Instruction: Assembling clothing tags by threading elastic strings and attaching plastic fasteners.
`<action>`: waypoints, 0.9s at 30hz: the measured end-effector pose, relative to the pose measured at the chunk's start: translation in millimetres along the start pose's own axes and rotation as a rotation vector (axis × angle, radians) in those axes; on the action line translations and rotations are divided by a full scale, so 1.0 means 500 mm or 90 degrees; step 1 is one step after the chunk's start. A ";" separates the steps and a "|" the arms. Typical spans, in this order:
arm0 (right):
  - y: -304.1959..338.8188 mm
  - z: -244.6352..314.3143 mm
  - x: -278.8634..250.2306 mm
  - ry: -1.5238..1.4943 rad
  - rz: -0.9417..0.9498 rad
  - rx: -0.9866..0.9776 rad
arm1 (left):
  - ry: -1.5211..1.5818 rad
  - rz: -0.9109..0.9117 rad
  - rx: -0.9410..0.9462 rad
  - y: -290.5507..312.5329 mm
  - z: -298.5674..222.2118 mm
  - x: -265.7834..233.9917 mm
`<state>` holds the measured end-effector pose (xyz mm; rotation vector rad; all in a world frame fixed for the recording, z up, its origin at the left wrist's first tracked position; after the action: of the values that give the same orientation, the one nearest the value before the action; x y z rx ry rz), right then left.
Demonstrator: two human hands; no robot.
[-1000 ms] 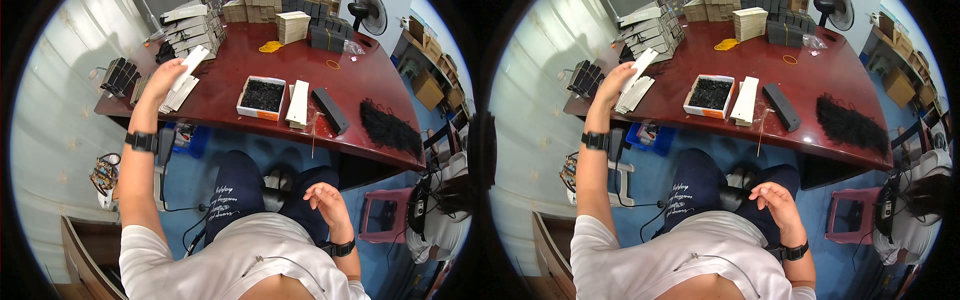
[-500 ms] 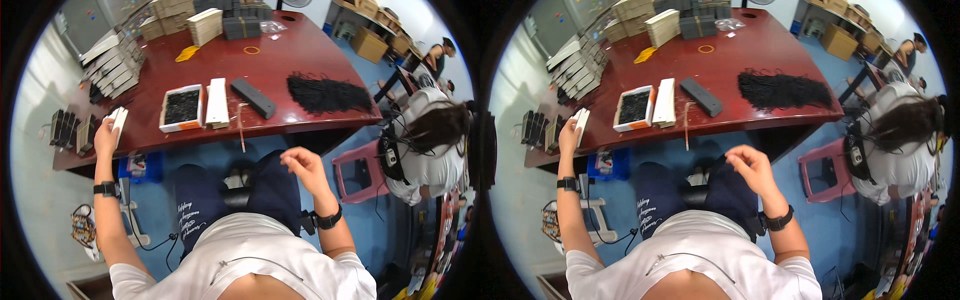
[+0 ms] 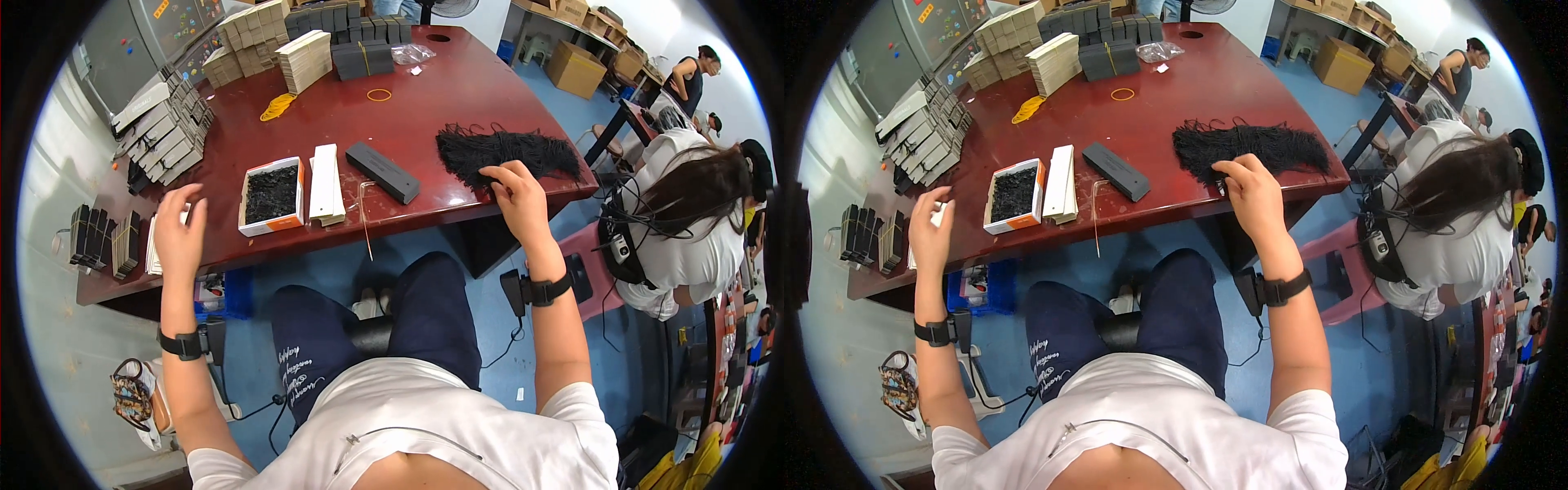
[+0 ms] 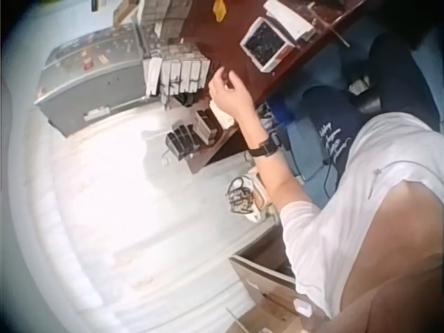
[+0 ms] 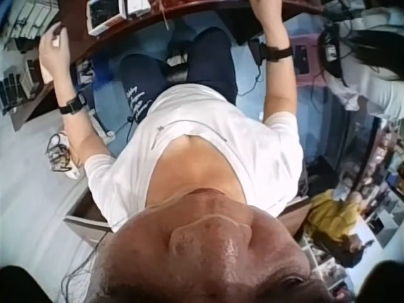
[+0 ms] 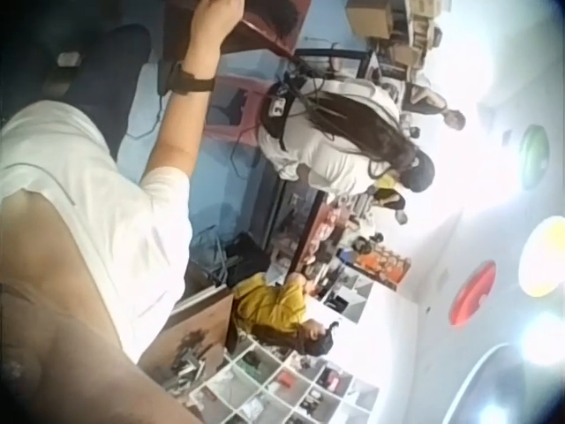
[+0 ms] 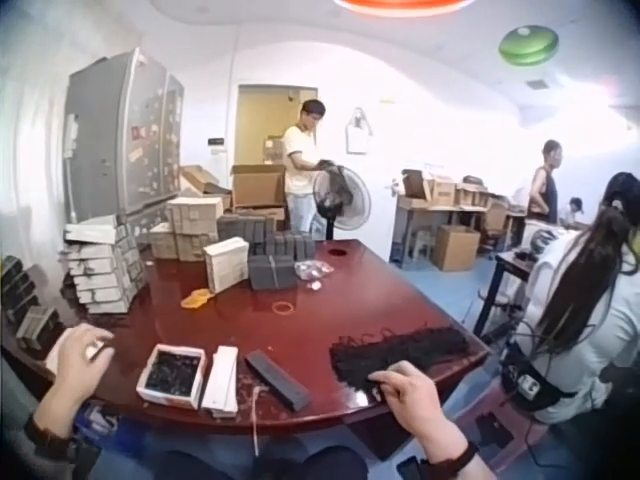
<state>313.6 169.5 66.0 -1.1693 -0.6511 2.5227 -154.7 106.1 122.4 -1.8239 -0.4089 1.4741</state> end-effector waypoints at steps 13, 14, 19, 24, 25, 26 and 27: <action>-0.014 -0.011 0.014 -0.121 0.007 0.054 | 0.310 0.095 0.172 -0.104 -0.323 0.086; -0.007 -0.003 0.013 -0.125 0.010 0.052 | 0.306 0.096 0.170 -0.101 -0.315 0.088; 0.009 0.102 0.024 -0.129 0.018 -0.008 | 0.259 0.149 0.114 -0.064 -0.265 0.110; -0.007 0.201 0.097 0.125 0.029 -0.103 | 0.113 0.180 0.201 -0.046 -0.281 0.114; -0.009 0.197 0.112 0.144 0.009 -0.104 | 0.119 0.215 0.184 -0.046 -0.281 0.123; -0.006 0.192 0.126 0.161 -0.006 -0.105 | 0.109 0.225 0.184 -0.046 -0.282 0.128; -0.003 0.198 0.135 0.174 0.010 -0.087 | 0.106 0.225 0.188 -0.038 -0.277 0.128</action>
<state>194.5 172.1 79.8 -1.5371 -0.7516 2.2997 -2.8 113.0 100.1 -1.8180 0.2165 1.5023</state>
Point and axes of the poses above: each hand's wrist, its own y-axis away from the middle knuckle, its own x-axis out of the palm, z = x × y, the point moved 4 cm from there along -y, towards the middle knuckle, and after that the axes turned 14 degrees about x, right-handed, at the moved point
